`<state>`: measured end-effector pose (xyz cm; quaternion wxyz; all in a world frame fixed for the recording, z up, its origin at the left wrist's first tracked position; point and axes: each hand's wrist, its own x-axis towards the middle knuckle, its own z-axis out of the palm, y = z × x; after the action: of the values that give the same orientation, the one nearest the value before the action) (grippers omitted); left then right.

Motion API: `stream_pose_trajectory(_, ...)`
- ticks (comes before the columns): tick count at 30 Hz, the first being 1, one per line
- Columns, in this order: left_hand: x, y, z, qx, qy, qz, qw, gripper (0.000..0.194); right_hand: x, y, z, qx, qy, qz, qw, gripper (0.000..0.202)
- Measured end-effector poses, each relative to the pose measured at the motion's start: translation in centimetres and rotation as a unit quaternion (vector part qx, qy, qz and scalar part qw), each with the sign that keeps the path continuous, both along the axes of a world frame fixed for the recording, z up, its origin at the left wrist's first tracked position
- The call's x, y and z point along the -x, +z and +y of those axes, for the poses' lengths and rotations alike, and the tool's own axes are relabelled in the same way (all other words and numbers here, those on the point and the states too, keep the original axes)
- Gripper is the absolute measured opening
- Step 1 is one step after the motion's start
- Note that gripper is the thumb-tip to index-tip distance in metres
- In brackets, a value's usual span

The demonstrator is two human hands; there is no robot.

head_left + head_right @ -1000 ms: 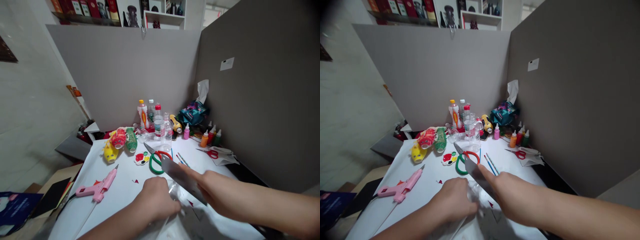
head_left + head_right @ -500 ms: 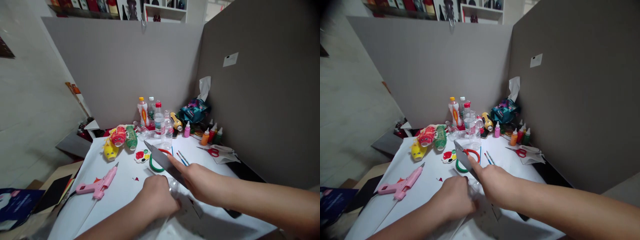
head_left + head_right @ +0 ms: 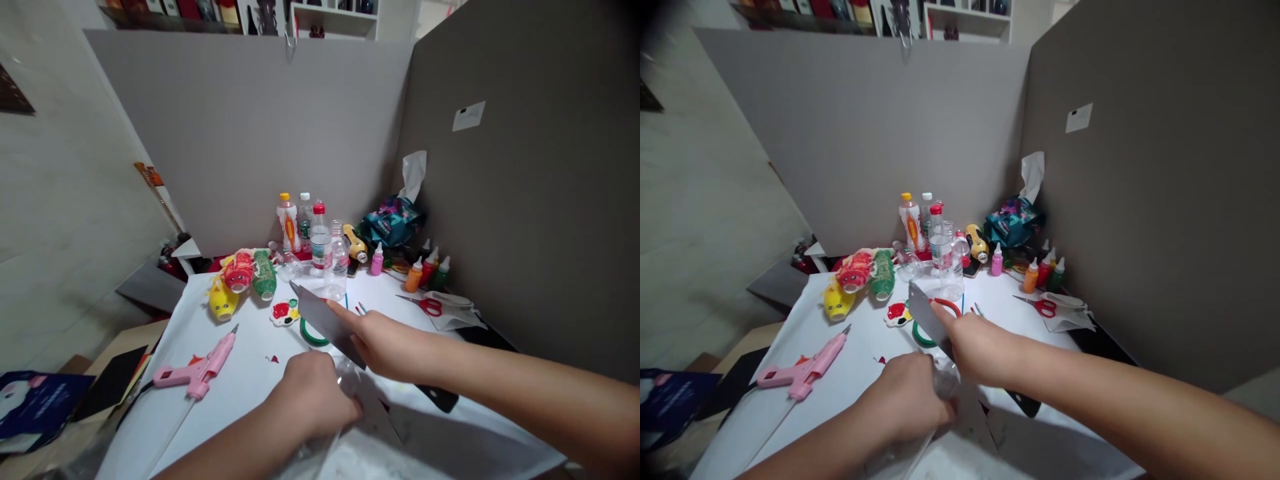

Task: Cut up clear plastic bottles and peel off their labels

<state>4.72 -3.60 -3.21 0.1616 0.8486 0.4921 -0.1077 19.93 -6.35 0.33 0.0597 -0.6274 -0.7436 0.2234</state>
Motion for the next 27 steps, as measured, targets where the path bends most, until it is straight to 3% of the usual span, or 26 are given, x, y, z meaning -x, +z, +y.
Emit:
stream_pose_trajectory(2, 0.1, 0.1, 0.1, 0.001, -0.006, 0.002, 1.0, 0.055, -0.4, -0.5, -1.0, 0.012, -0.007, -0.007, 1.0, 0.092)
stream_pose_trajectory(5, 0.0, 0.2, 0.2, 0.003, -0.015, 0.004, 1.0, 0.053, -2.1, -1.1, -4.7, 0.051, -0.028, -0.014, 0.998, 0.092)
stream_pose_trajectory(9, -0.2, 0.3, 0.2, 0.0, -0.03, 0.004, 1.0, 0.056, -3.6, -0.7, -8.1, 0.093, -0.078, -0.006, 0.993, 0.089)
stream_pose_trajectory(11, -0.3, 0.1, 0.1, 0.001, -0.025, 0.002, 1.0, 0.056, -3.4, -0.1, -7.4, 0.098, -0.069, -0.029, 0.992, 0.09)
stream_pose_trajectory(15, -0.2, -0.1, 0.0, -0.007, -0.006, 0.003, 1.0, 0.054, -1.6, 0.6, -3.1, 0.041, 0.004, -0.053, 0.998, 0.083)
stream_pose_trajectory(19, -0.2, 0.0, 0.0, -0.009, -0.002, 0.007, 1.0, 0.054, -0.5, 0.2, -0.8, 0.001, 0.025, -0.031, 0.999, 0.083)
stream_pose_trajectory(23, -0.1, 0.0, 0.4, -0.006, -0.004, 0.003, 1.0, 0.051, -2.2, -0.7, -4.2, 0.043, -0.012, -0.018, 0.999, 0.087)
stream_pose_trajectory(27, -0.1, -0.2, 0.4, -0.005, -0.005, -0.009, 1.0, 0.049, -4.9, -0.7, -8.3, 0.043, -0.052, 0.019, 0.998, 0.079)
